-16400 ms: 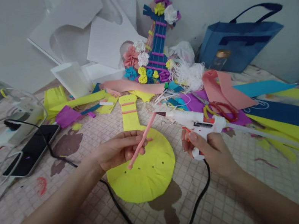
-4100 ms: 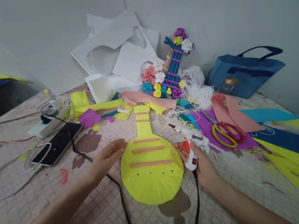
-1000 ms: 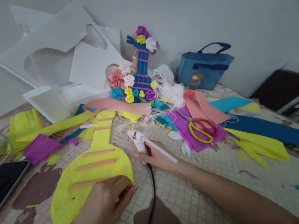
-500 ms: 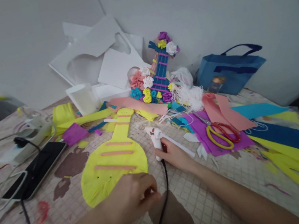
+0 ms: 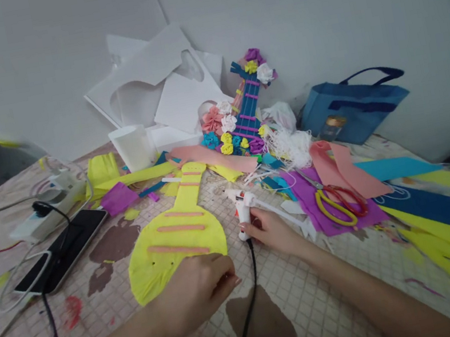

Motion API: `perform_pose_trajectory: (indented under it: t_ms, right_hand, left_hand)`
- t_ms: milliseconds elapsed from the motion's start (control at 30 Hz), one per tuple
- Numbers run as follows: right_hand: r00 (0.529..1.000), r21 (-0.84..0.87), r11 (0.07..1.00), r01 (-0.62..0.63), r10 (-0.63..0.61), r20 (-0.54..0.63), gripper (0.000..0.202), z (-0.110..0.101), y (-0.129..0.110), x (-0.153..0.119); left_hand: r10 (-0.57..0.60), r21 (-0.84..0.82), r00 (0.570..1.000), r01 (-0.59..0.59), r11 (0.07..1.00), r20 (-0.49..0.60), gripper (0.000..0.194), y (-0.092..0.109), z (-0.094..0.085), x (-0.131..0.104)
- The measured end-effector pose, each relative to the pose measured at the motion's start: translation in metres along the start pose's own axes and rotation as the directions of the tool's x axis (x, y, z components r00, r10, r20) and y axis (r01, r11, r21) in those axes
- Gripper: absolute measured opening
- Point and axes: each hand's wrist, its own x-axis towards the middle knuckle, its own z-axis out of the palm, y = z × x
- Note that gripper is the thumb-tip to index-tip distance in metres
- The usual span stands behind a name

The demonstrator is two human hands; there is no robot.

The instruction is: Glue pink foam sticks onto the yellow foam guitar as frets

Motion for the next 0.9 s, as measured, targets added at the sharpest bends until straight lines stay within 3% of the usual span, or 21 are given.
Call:
perform_pose_trajectory:
  t_ms: [167, 300, 367, 467, 567, 667, 767, 833, 900]
  right_hand:
    - [0.995, 0.073, 0.994, -0.076, 0.070, 0.074, 0.022, 0.005, 0.013, 0.005]
    - [0.999, 0.046, 0.997, -0.054, 0.054, 0.007, 0.025, 0.009, 0.011, 0.004]
    - [0.999, 0.004, 1.000, -0.030, 0.030, -0.036, 0.024, 0.007, 0.004, 0.002]
    - [1.000, 0.011, 1.000, 0.014, -0.014, -0.021, 0.018, 0.003, -0.003, 0.001]
    - [0.997, 0.053, 0.997, 0.055, -0.058, 0.056, 0.012, 0.003, 0.002, 0.000]
    - [0.990, 0.087, 0.994, 0.062, -0.072, 0.125, 0.017, 0.004, 0.013, -0.002]
    - [0.975, -0.079, 0.983, 0.166, -0.151, 0.165, 0.019, -0.006, 0.020, -0.002]
    - [0.967, -0.268, 0.933, 0.242, -0.208, 0.146, 0.017, -0.023, 0.021, 0.004]
    - [0.971, -0.355, 0.904, 0.237, -0.222, 0.084, 0.016, -0.049, 0.023, 0.018]
  left_hand:
    - [-0.044, -0.071, 0.999, 0.043, 0.997, -0.013, 0.017, 0.001, 0.001, 0.011]
    - [-0.085, -0.089, 0.988, 0.073, 0.993, -0.129, 0.008, -0.007, 0.006, 0.027]
    - [-0.036, -0.057, 0.978, 0.024, 0.998, -0.206, 0.004, -0.011, 0.009, 0.037]
    - [0.158, 0.078, 0.948, -0.142, 0.987, -0.275, 0.011, -0.014, 0.012, 0.051]
    - [0.299, 0.251, 0.925, -0.239, 0.938, -0.233, 0.014, -0.012, 0.013, 0.062]
    - [0.289, 0.303, 0.943, -0.232, 0.924, -0.162, 0.016, -0.011, 0.014, 0.069]
    - [0.266, 0.343, 0.958, -0.215, 0.914, -0.108, 0.018, -0.012, 0.017, 0.072]
    - [0.271, 0.380, 0.959, -0.221, 0.898, -0.082, 0.020, -0.014, 0.019, 0.071]
    - [0.275, 0.413, 0.959, -0.226, 0.882, -0.063, 0.021, -0.015, 0.021, 0.070]
